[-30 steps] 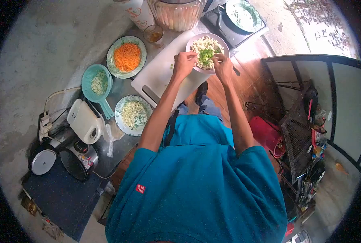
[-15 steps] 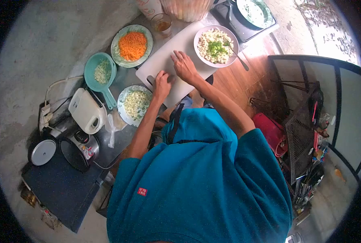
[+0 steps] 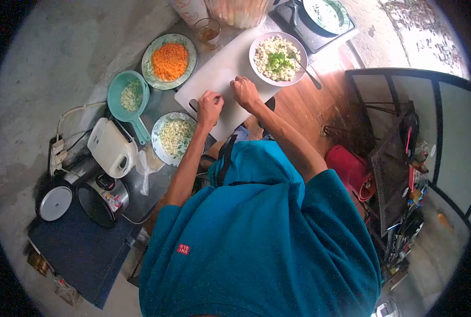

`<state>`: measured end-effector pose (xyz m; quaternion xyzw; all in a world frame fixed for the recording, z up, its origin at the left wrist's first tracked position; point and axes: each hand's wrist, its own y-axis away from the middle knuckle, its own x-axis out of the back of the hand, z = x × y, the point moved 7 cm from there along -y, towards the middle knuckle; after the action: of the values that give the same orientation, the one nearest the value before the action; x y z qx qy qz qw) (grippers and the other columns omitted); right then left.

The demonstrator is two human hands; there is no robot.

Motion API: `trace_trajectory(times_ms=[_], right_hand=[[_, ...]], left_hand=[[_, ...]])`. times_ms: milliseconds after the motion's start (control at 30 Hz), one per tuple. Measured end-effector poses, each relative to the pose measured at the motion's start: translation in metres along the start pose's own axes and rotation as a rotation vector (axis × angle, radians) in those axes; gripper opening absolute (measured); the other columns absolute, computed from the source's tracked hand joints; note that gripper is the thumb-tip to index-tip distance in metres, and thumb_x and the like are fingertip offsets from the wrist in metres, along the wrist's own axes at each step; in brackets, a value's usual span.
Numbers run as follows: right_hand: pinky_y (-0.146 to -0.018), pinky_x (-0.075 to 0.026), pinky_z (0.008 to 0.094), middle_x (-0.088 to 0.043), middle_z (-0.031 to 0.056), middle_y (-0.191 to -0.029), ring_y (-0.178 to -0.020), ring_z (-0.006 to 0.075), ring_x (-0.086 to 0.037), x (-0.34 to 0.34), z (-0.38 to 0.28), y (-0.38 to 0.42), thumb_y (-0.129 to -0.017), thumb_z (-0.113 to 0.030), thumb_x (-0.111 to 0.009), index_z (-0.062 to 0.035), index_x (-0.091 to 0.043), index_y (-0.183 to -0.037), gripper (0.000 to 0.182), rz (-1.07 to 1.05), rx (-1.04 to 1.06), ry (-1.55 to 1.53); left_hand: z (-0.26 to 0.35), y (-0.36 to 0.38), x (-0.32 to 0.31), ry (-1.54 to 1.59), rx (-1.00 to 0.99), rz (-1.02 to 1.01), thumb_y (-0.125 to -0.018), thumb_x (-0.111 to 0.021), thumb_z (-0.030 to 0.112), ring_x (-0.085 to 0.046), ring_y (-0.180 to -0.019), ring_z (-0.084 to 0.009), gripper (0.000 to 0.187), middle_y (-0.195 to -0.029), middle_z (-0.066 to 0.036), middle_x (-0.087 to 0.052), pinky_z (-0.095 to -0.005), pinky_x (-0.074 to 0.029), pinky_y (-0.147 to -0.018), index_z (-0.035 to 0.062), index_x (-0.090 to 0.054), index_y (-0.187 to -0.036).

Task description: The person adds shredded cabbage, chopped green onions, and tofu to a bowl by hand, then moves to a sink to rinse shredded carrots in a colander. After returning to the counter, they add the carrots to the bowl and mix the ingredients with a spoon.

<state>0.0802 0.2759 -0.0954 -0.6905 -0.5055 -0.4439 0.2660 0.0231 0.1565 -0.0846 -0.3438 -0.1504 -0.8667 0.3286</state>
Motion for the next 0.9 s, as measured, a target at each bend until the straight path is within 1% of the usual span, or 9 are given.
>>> trace_trajectory(times_ms=[67, 200, 300, 400, 500, 667, 733, 833, 900], right_hand=[[-0.070, -0.050, 0.0446, -0.062, 0.0173, -0.081, -0.079, 0.0365, -0.061, 0.009, 0.010, 0.003, -0.073, -0.006, -0.057, 0.0022, -0.064, -0.077, 0.012, 0.109, -0.140, -0.174], [-0.068, -0.052, 0.0334, -0.068, 0.0172, -0.082, -0.074, 0.0240, -0.067, 0.040, 0.038, 0.018, -0.077, -0.011, -0.066, 0.0005, -0.070, -0.088, 0.017, 0.196, -0.438, -0.741], [-0.066, -0.051, 0.0292, -0.070, 0.0144, -0.082, -0.072, 0.0149, -0.065, 0.102, 0.072, 0.034, -0.078, -0.009, -0.066, 0.0002, -0.071, -0.091, 0.017, 0.412, -0.449, -0.677], [-0.069, -0.053, 0.0314, -0.068, 0.0206, -0.088, -0.076, 0.0224, -0.068, 0.141, 0.102, 0.037, -0.076, -0.013, -0.066, 0.0009, -0.069, -0.097, 0.025, 0.379, -0.580, -0.409], [-0.070, -0.053, 0.0325, -0.067, 0.0222, -0.088, -0.078, 0.0258, -0.069, 0.143, 0.120, 0.037, -0.077, -0.015, -0.064, 0.0016, -0.067, -0.101, 0.030, 0.472, -0.422, -0.360], [-0.066, -0.052, 0.0359, -0.067, 0.0198, -0.076, -0.069, 0.0292, -0.067, 0.112, 0.102, 0.053, -0.080, -0.010, -0.059, 0.0016, -0.067, -0.099, 0.024, 0.410, -0.462, -0.434], [-0.067, -0.052, 0.0376, -0.066, 0.0204, -0.083, -0.070, 0.0305, -0.066, 0.085, 0.065, 0.051, -0.079, -0.010, -0.061, 0.0010, -0.066, -0.100, 0.024, 0.240, -0.310, -0.507], [-0.081, -0.048, 0.0410, -0.057, 0.0201, -0.103, -0.094, 0.0332, -0.058, 0.047, 0.018, 0.047, -0.077, -0.009, -0.062, 0.0004, -0.060, -0.110, 0.035, 0.155, -0.191, -0.309], [-0.081, -0.047, 0.0428, -0.054, 0.0174, -0.095, -0.095, 0.0345, -0.054, 0.026, 0.014, 0.040, -0.074, -0.008, -0.062, -0.0003, -0.058, -0.108, 0.035, 0.236, -0.164, -0.216]], left_hand=[[0.003, -0.006, 0.012, 0.234, 0.135, 0.067, -0.075, -0.067, 0.007, -0.061, -0.063, -0.0240, 0.009, -0.076, -0.012, -0.062, -0.0334, -0.049, -0.061, 0.0000, -0.067, -0.080], [0.033, -0.033, 0.017, 0.299, 0.074, 0.156, -0.076, -0.069, 0.010, -0.061, -0.061, -0.0199, 0.010, -0.072, -0.011, -0.064, -0.0311, -0.048, -0.059, -0.0002, -0.068, -0.079], [0.079, -0.068, 0.005, 0.411, -0.017, 0.102, -0.076, -0.070, 0.010, -0.064, -0.063, -0.0173, 0.011, -0.074, -0.011, -0.067, -0.0286, -0.050, -0.061, 0.0001, -0.068, -0.079], [0.110, -0.101, -0.027, 0.354, -0.035, -0.118, -0.077, -0.069, 0.016, -0.066, -0.069, -0.0196, 0.019, -0.081, -0.013, -0.068, -0.0312, -0.050, -0.066, -0.0004, -0.068, -0.085], [0.119, -0.113, -0.038, 0.235, -0.167, -0.013, -0.077, -0.069, 0.019, -0.065, -0.071, -0.0203, 0.021, -0.082, -0.013, -0.067, -0.0312, -0.050, -0.069, 0.0009, -0.069, -0.088], [0.095, -0.079, -0.010, 0.207, -0.099, -0.094, -0.076, -0.069, 0.012, -0.061, -0.070, -0.0191, 0.025, -0.082, -0.010, -0.063, -0.0299, -0.050, -0.070, 0.0005, -0.067, -0.099], [0.056, -0.053, 0.008, 0.418, 0.117, 0.069, -0.079, -0.067, 0.007, -0.061, -0.072, -0.0170, 0.025, -0.084, -0.009, -0.064, -0.0283, -0.051, -0.068, -0.0001, -0.065, -0.103], [0.008, -0.008, 0.043, 0.413, 0.212, 0.232, -0.083, -0.063, 0.006, -0.061, -0.078, -0.0146, 0.022, -0.091, -0.008, -0.065, -0.0265, -0.050, -0.067, 0.0010, -0.065, -0.104], [-0.013, 0.022, 0.079, 0.313, 0.288, 0.368, -0.083, -0.061, 0.005, -0.060, -0.078, -0.0157, 0.021, -0.092, -0.008, -0.063, -0.0272, -0.048, -0.065, 0.0014, -0.065, -0.104]])
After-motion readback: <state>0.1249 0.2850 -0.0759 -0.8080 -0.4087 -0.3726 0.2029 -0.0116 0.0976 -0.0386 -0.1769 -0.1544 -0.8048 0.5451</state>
